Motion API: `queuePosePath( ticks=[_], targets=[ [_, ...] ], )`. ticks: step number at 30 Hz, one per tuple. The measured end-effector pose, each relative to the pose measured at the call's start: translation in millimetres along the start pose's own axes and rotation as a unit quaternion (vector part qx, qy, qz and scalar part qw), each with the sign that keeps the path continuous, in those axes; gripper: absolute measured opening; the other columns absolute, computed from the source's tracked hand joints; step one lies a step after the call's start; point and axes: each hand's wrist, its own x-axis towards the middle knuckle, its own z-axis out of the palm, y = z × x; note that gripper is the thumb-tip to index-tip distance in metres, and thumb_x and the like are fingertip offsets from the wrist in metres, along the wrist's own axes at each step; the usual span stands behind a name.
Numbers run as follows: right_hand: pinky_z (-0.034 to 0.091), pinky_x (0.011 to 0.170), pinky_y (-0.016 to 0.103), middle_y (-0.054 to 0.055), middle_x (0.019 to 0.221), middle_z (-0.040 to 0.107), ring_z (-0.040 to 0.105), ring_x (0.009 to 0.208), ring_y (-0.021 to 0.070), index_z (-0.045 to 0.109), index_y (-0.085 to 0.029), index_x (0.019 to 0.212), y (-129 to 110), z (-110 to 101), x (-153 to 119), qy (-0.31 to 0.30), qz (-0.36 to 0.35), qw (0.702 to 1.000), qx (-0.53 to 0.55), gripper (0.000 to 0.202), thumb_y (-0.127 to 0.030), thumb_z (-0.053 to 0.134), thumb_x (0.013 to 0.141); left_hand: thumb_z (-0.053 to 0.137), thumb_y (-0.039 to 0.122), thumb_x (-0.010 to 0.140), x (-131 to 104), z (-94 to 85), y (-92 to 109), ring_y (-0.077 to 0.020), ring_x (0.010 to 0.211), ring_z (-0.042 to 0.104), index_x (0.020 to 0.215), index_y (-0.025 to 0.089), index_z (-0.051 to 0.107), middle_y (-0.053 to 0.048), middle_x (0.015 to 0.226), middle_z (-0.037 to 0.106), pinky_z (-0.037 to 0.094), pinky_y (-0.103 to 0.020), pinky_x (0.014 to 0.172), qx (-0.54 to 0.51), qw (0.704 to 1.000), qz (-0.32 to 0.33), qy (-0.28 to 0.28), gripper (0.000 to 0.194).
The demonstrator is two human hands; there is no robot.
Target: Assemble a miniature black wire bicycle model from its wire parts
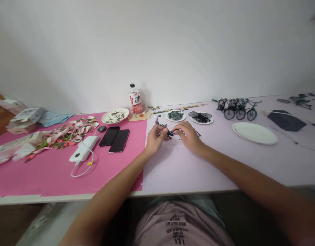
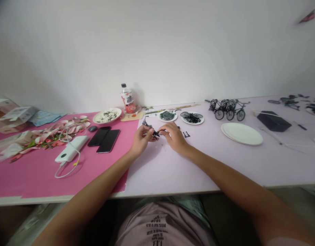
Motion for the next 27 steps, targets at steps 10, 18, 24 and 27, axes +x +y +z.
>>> queuePosePath(
  ticks=[10, 18, 24, 27],
  targets=[
    [0.051, 0.088, 0.043, 0.008, 0.091, 0.071, 0.061, 0.094, 0.0268, 0.071, -0.026, 0.093, 0.6, -0.8, 0.1, 0.003, -0.03, 0.999, -0.033, 0.033, -0.049, 0.05, 0.106, 0.078, 0.068, 0.078, -3.2, 1.7, 1.9, -0.0175, 0.063, 0.075, 0.09, 0.018, 0.052, 0.0, 0.073, 0.067, 0.063, -0.028, 0.06, 0.001, 1.0, -0.008, -0.023, 0.058],
    [0.053, 0.068, 0.038, 0.007, 0.083, 0.073, 0.062, 0.076, 0.0233, 0.078, -0.026, 0.096, -9.4, -1.8, -0.6, 0.038, -0.004, 0.997, -0.063, 0.027, -0.045, 0.06, 0.101, 0.076, 0.071, 0.079, -0.8, -0.2, -1.4, -0.0191, 0.066, 0.076, 0.089, 0.019, 0.05, 0.003, 0.067, 0.062, 0.063, -0.029, 0.063, -0.023, 0.999, -0.006, -0.038, 0.059],
    [0.053, 0.069, 0.039, 0.006, 0.075, 0.075, 0.061, 0.067, 0.0226, 0.08, -0.027, 0.09, -13.9, 0.0, -0.8, 0.054, -0.025, 0.994, -0.089, 0.024, -0.041, 0.062, 0.099, 0.073, 0.073, 0.08, -0.4, -0.4, -2.3, -0.0169, 0.066, 0.074, 0.087, 0.02, 0.048, 0.004, 0.065, 0.062, 0.062, -0.029, 0.065, -0.04, 0.997, 0.005, -0.059, 0.059],
    [0.052, 0.069, 0.039, 0.006, 0.075, 0.077, 0.062, 0.066, 0.0227, 0.08, -0.027, 0.087, -14.3, 1.1, -1.3, 0.062, -0.035, 0.993, -0.096, 0.023, -0.04, 0.064, 0.098, 0.073, 0.073, 0.08, -0.6, 0.0, -3.2, -0.0148, 0.063, 0.072, 0.087, 0.02, 0.048, 0.004, 0.066, 0.063, 0.062, -0.029, 0.066, -0.048, 0.997, 0.006, -0.065, 0.059]
  ],
)
